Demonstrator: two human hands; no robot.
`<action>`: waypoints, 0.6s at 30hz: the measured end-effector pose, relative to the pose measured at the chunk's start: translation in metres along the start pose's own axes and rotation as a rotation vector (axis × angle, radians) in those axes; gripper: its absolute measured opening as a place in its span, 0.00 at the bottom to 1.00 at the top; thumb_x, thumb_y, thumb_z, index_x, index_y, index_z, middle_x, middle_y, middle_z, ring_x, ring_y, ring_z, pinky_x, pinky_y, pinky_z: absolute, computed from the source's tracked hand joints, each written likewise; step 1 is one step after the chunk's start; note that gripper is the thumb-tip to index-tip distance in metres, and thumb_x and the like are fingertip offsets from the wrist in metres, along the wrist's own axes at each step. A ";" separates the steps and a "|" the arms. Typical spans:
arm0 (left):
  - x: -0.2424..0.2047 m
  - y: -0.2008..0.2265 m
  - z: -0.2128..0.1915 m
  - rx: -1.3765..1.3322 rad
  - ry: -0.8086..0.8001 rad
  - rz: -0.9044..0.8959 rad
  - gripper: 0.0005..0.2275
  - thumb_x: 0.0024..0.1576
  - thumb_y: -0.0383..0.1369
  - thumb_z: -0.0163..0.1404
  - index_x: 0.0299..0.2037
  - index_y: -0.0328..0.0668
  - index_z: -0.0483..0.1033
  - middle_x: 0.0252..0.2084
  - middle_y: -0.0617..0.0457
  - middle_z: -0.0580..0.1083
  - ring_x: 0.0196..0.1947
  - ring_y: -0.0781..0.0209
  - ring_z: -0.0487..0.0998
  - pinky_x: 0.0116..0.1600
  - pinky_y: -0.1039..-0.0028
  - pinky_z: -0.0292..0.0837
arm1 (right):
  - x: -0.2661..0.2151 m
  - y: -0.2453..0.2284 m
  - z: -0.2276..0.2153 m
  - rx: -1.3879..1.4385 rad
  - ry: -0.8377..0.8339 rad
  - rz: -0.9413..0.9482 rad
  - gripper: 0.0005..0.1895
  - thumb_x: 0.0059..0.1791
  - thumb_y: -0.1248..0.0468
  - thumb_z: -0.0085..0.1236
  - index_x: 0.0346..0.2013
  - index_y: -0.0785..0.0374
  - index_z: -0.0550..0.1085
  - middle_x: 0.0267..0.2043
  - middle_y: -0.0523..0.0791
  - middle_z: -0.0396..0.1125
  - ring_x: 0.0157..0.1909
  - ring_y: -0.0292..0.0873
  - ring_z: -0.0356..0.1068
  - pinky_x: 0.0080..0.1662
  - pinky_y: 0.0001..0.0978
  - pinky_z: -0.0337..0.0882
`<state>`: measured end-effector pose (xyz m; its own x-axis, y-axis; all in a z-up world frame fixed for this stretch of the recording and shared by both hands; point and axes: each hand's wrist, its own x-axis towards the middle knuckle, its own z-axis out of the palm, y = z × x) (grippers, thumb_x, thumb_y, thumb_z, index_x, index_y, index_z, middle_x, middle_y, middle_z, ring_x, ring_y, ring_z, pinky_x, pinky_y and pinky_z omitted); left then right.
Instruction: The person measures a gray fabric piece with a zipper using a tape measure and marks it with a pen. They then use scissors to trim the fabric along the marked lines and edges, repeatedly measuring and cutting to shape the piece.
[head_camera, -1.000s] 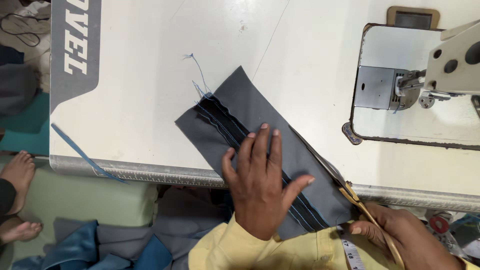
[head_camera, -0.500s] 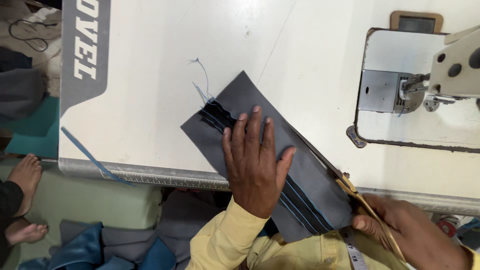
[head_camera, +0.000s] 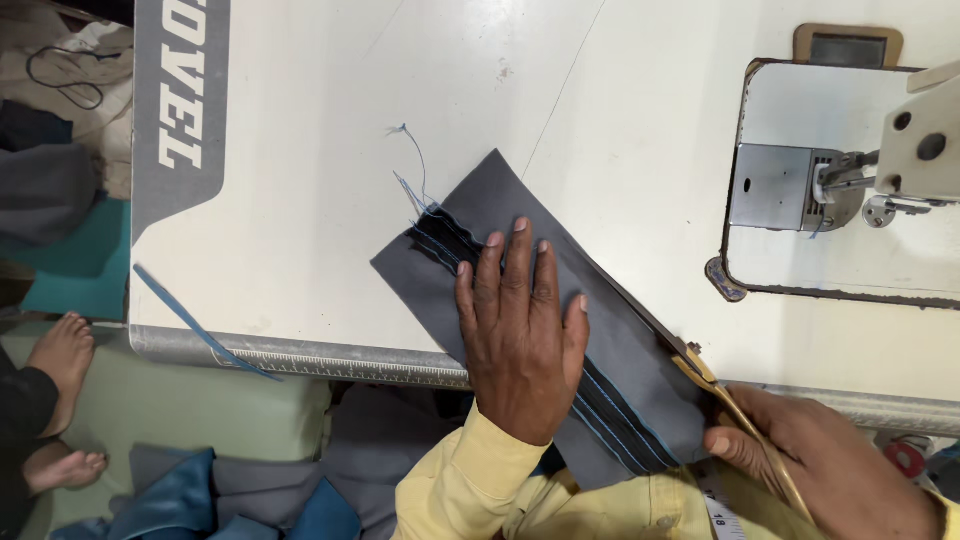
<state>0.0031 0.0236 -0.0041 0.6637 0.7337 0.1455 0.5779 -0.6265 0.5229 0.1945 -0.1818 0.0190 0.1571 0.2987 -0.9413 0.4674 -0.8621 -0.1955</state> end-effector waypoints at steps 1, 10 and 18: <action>0.000 0.000 0.000 0.003 0.001 0.001 0.24 0.60 0.35 0.55 0.63 0.27 0.70 0.73 0.37 0.60 0.75 0.38 0.55 0.75 0.41 0.47 | 0.000 0.000 0.000 0.002 0.005 -0.010 0.36 0.49 0.35 0.45 0.55 0.59 0.77 0.41 0.48 0.78 0.47 0.48 0.76 0.50 0.42 0.72; 0.000 -0.001 0.001 0.002 0.008 -0.005 0.24 0.59 0.34 0.56 0.64 0.29 0.69 0.73 0.38 0.61 0.75 0.39 0.56 0.75 0.42 0.48 | -0.001 0.003 0.002 0.008 0.008 -0.008 0.34 0.49 0.33 0.42 0.50 0.56 0.76 0.37 0.48 0.74 0.42 0.48 0.77 0.46 0.43 0.74; -0.002 -0.002 0.002 -0.001 0.011 -0.010 0.23 0.60 0.33 0.55 0.64 0.29 0.70 0.74 0.39 0.61 0.76 0.40 0.56 0.76 0.43 0.47 | 0.004 0.033 0.013 -0.055 -0.017 0.016 0.39 0.47 0.30 0.44 0.52 0.58 0.76 0.36 0.49 0.73 0.41 0.51 0.73 0.43 0.46 0.75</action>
<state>0.0020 0.0230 -0.0074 0.6526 0.7429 0.1492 0.5841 -0.6186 0.5255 0.1987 -0.2143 0.0056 0.1502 0.2775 -0.9489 0.5119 -0.8430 -0.1655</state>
